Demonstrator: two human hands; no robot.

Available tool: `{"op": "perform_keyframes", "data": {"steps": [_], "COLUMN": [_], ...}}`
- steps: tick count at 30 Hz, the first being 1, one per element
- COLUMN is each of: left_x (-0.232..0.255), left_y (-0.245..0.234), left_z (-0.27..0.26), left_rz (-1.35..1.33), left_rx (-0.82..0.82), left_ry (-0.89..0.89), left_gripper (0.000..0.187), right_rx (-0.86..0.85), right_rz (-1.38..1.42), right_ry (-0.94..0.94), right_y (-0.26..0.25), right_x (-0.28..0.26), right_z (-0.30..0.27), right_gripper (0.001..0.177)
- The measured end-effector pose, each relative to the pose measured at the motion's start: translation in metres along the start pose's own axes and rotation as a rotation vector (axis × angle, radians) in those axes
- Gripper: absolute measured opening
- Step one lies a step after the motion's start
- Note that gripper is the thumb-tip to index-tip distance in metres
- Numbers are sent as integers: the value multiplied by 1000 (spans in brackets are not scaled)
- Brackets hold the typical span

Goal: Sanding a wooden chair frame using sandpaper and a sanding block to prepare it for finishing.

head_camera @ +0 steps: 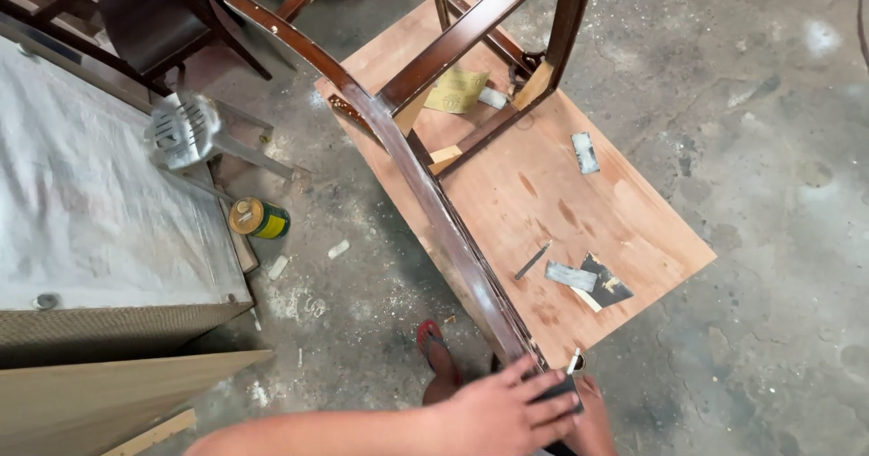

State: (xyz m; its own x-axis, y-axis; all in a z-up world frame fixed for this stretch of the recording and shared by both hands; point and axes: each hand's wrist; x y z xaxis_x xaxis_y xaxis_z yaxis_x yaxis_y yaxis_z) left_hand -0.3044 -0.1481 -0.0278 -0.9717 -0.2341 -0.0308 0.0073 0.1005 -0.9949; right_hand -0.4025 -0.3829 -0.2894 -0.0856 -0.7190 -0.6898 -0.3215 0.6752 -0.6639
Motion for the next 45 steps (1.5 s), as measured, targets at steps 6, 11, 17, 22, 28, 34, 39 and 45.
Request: {"op": "perform_keyframes", "data": {"steps": [6,11,17,22,28,34,39,45], "left_x": [-104,-240,-118,-69,-104,-118,-73,-131], "left_y": [-38,-37,-58,-21,-36,-29,-61,-4], "left_z": [-38,-68,-42,-45,-52,-53,-23,-35], "left_rz": [-41,153,-62,-78,81,56,-170,397], "left_rx": [178,43,209,187,54,107,177,-59], "left_ry": [-186,-572,-412,-295,-555,-545,-404,-523], "left_gripper": [60,68,60,72,77,85,67,80], "right_rx": [80,64,43,-16,-4,12,12,-10], "right_rz": [211,233,183,177,173,202,163,160], "right_ry": [49,63,87,162,179,130,128,163], "right_y": [-37,-48,-46,-51,-49,-44,-35,-42], "right_x": [-51,-67,-65,-72,-71,-61,-49,-58], "right_z": [-3,-2,-3,-3,-2,-4,-2,-1], "right_gripper": [62,61,53,61,58,66,60,65]}}
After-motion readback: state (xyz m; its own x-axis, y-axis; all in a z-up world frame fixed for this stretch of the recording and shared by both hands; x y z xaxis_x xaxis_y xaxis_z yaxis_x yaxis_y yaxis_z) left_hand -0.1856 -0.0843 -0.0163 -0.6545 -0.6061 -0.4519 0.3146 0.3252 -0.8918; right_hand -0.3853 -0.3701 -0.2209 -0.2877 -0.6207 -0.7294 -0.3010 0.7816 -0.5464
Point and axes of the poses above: each hand's wrist, its own z-axis towards the middle knuckle, its own y-axis out of the palm, x = y × z, and after that the axes turned 13 degrees about z, right-handed
